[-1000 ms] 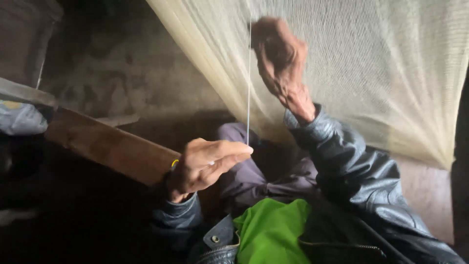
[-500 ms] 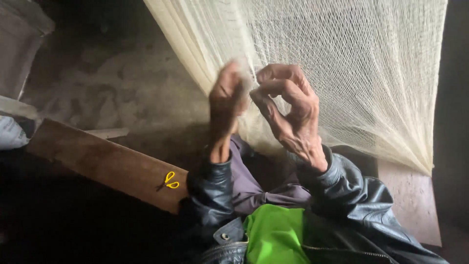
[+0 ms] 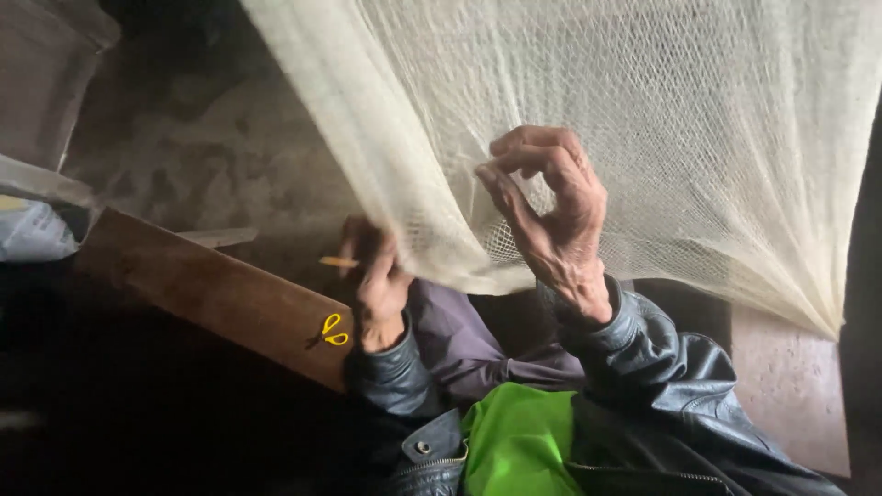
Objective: Repairing a fine-mesh fishing net by weaving and knotting thread using a small shuttle.
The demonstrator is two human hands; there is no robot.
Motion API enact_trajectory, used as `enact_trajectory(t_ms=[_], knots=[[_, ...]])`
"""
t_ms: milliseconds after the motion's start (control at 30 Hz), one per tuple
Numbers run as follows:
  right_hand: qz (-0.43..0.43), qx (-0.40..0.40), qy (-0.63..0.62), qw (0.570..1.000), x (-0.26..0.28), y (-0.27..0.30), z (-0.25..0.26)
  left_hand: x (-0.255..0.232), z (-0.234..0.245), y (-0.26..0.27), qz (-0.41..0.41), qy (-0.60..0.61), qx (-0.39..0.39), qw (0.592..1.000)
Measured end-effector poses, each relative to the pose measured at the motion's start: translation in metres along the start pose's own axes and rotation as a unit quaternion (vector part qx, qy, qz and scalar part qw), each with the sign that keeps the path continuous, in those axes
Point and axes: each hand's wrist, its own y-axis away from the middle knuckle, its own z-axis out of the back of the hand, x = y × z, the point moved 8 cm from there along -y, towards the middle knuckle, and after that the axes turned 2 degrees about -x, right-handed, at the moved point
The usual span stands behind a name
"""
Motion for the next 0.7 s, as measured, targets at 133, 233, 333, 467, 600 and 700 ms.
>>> enact_trajectory(t_ms=[133,233,333,467,600,700], knots=[[-0.001,0.009,-0.053,0.999,-0.005,0.000,-0.010,-0.026,0.042,-0.019,0.122,0.165,-0.132,0.970],[0.005,0.005,-0.064,0.998,-0.024,0.011,-0.016,-0.032,0.044,-0.036,0.263,0.367,-0.168,0.876],[0.053,-0.007,-0.053,0.997,-0.035,0.022,-0.018,-0.040,0.057,-0.046,0.229,0.357,-0.170,0.889],[-0.021,-0.016,-0.029,0.999,-0.045,0.033,-0.015,-0.005,0.064,-0.022,0.206,0.332,-0.204,0.898],[-0.037,0.001,-0.047,0.998,-0.047,0.059,-0.015,-0.006,0.062,-0.022,0.201,0.370,-0.216,0.881],[-0.071,0.044,-0.045,0.995,-0.066,0.095,-0.016,-0.014,0.064,-0.028,0.193,0.371,-0.228,0.879]])
